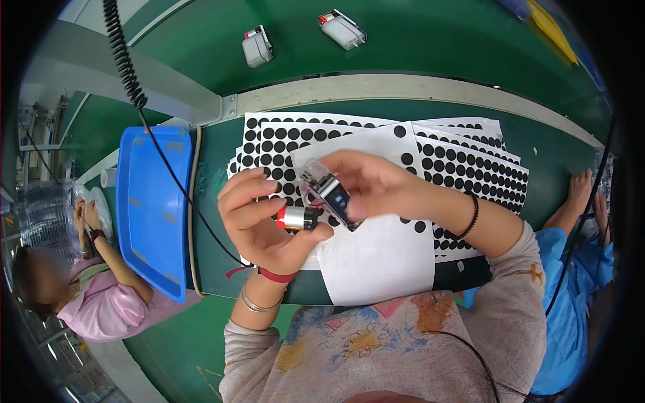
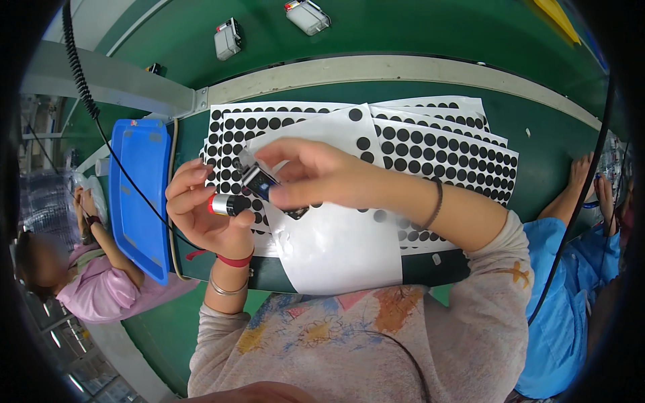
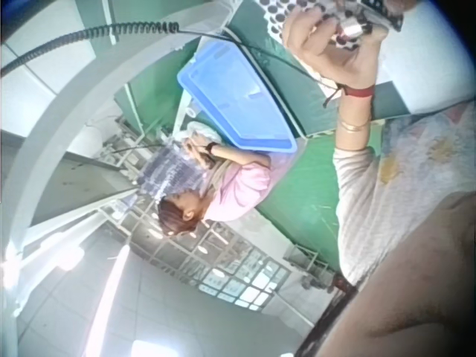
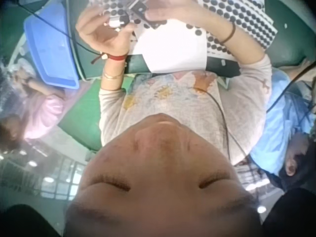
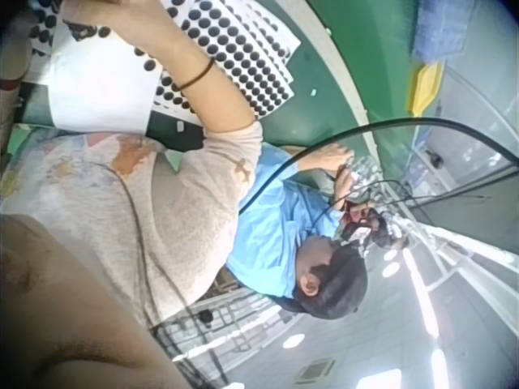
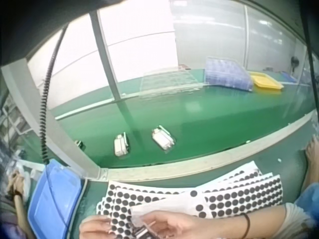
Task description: The person assembles small electronic devices by inserting cylindrical batteries into transparent plastic casings. They pick up a casing, insert a battery, and place the completed unit on the green workbench. The process is repeated for several units.
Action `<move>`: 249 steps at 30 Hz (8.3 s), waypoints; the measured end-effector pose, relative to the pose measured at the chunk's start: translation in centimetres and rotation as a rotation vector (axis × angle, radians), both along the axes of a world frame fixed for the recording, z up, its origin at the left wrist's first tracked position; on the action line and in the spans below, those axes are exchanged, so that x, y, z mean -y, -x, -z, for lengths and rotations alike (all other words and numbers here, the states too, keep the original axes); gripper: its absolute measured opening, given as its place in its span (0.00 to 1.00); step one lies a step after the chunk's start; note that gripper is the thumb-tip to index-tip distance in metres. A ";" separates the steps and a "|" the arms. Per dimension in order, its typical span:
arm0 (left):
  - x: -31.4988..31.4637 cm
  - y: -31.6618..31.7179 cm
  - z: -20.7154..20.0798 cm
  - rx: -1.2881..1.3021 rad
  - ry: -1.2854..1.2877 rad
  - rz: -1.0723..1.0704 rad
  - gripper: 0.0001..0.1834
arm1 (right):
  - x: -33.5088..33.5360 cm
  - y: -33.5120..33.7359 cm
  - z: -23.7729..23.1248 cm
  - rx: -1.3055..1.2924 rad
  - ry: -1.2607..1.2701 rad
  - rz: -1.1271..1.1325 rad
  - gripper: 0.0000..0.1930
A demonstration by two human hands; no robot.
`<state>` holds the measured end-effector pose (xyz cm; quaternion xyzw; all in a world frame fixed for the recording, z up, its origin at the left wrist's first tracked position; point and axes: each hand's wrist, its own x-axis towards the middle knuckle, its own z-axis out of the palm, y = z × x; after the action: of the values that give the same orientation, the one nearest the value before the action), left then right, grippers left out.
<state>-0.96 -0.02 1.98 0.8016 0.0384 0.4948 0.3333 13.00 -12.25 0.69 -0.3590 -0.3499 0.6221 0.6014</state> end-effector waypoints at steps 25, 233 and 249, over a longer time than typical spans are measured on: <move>0.3 -0.6 -0.7 -0.352 0.368 0.158 0.27 | 0.3 1.4 -0.6 0.190 -0.041 0.193 0.22; 2.0 -2.1 1.0 -0.569 -0.426 0.106 0.10 | 1.1 -6.1 -7.6 0.559 -0.518 0.593 0.13; -0.6 -0.7 1.3 -0.380 0.594 0.383 0.09 | 1.0 -0.8 -1.3 -0.431 0.197 0.043 0.15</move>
<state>-0.28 0.60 0.73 0.7403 0.0904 0.2341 0.6237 13.79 -13.21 2.04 -0.2821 -0.1433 0.7026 0.6373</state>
